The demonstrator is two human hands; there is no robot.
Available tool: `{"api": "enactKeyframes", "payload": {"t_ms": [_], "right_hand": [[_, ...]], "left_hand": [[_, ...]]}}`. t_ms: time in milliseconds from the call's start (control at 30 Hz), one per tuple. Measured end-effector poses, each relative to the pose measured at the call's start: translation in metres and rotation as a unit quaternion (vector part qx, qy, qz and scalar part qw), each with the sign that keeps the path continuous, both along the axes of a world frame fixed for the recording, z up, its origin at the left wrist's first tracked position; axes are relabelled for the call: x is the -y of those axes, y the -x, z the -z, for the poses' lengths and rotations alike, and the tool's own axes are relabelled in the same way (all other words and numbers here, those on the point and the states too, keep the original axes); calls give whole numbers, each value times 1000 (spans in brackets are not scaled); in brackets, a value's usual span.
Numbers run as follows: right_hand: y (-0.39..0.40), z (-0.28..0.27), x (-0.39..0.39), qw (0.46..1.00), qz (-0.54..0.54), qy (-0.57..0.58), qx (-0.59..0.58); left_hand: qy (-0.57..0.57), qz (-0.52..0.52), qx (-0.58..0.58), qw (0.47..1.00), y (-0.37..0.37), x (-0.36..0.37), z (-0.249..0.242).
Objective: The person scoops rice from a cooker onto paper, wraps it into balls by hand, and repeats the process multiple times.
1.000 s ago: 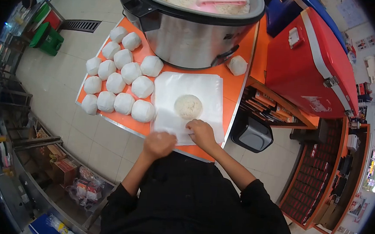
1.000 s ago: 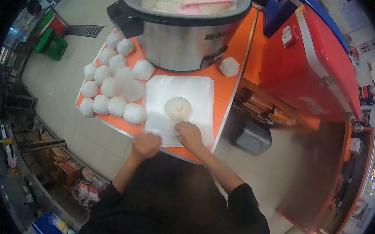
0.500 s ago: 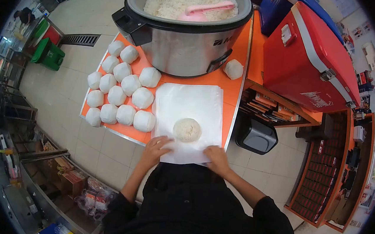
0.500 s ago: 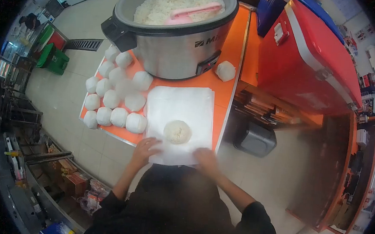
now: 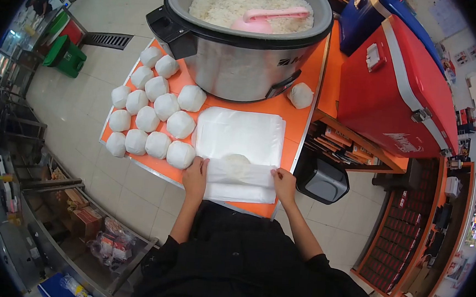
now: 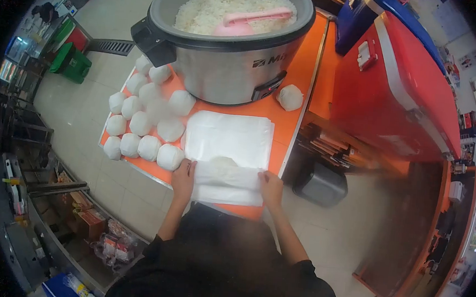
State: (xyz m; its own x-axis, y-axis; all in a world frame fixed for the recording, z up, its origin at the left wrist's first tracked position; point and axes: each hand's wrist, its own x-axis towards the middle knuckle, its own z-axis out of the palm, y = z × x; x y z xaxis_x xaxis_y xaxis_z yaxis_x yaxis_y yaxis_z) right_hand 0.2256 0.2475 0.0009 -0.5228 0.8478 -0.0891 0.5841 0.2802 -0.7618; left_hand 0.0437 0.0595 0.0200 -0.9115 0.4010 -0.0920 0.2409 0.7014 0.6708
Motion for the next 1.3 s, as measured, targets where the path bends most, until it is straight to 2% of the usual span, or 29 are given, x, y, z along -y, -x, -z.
{"api": "enactKeyframes", "payload": {"t_ms": [67,100,133,167,200,233,267,300,333,400,467,500,567,600,667,700,733,800,833,933,967,1000,1100,1167,1200,1267,1300], "right_hand": [[1,-19,4,991,-22,56,116],[5,-29,6,991,-24,57,119],[13,-39,9,989,-38,-81,117],[22,-44,9,968,-52,-219,110],[37,-35,-1,961,-105,-245,75],[56,-26,-14,950,-158,-268,41],[80,-26,-23,948,-209,-240,-7],[104,-24,-33,936,-273,-223,-8],[122,-18,-39,931,-309,-194,-7],[147,-11,-51,923,-343,-172,-9],[162,-7,-55,883,-415,-185,118],[170,-9,-55,882,-418,-184,118],[185,-17,-56,841,-453,-167,244],[191,-15,-61,840,-454,-166,246],[199,-6,-69,803,-558,-63,201],[200,-15,-68,780,-592,-61,191],[192,-26,-64,782,-590,-61,191],[167,-47,-54,818,-572,24,47],[156,-51,-48,821,-568,-47,35],[129,-59,-29,851,-519,-79,25],[117,-64,-18,864,-496,-82,41],[104,-66,-6,856,-483,-150,107],[74,-60,35,847,-462,-211,156],[60,-39,60,893,-370,-250,51],[57,-39,71,896,-363,-251,52],[55,-43,87,930,-313,-192,26],[54,-44,92,943,-309,-122,20]], "left_hand": [[18,4,-12,1000,-7,4,8],[22,16,-93,995,-13,8,10],[25,29,-176,984,-19,12,13],[25,26,-176,984,-27,16,15],[66,144,-258,953,-40,22,19],[107,258,-332,901,-51,24,20],[110,256,-327,903,-58,22,19],[130,302,-322,888,-63,18,16],[148,348,-319,869,-65,14,13],[143,345,-301,877,-67,10,9],[140,340,-277,888,-70,7,6],[132,338,-239,901,-71,4,1],[123,336,-199,912,-73,-2,-7],[114,329,-181,920,-74,-7,-10],[105,323,-158,927,-82,-12,-15],[121,316,-164,927,-85,-14,-18],[136,309,-173,925,-86,-16,-20],[133,297,-179,928,-86,-19,-21],[133,289,-183,930,-88,-18,-21],[98,296,-186,932,-85,-18,-19],[96,300,-186,931,-85,-18,-16],[90,305,-187,929,-84,-17,-11],[105,332,-175,921,-78,-11,4],[113,355,-152,915,-65,-4,17],[112,361,-154,913,-57,6,26],[-35,331,-282,900,-48,24,42],[-185,210,-389,878,-53,23,46]]}}
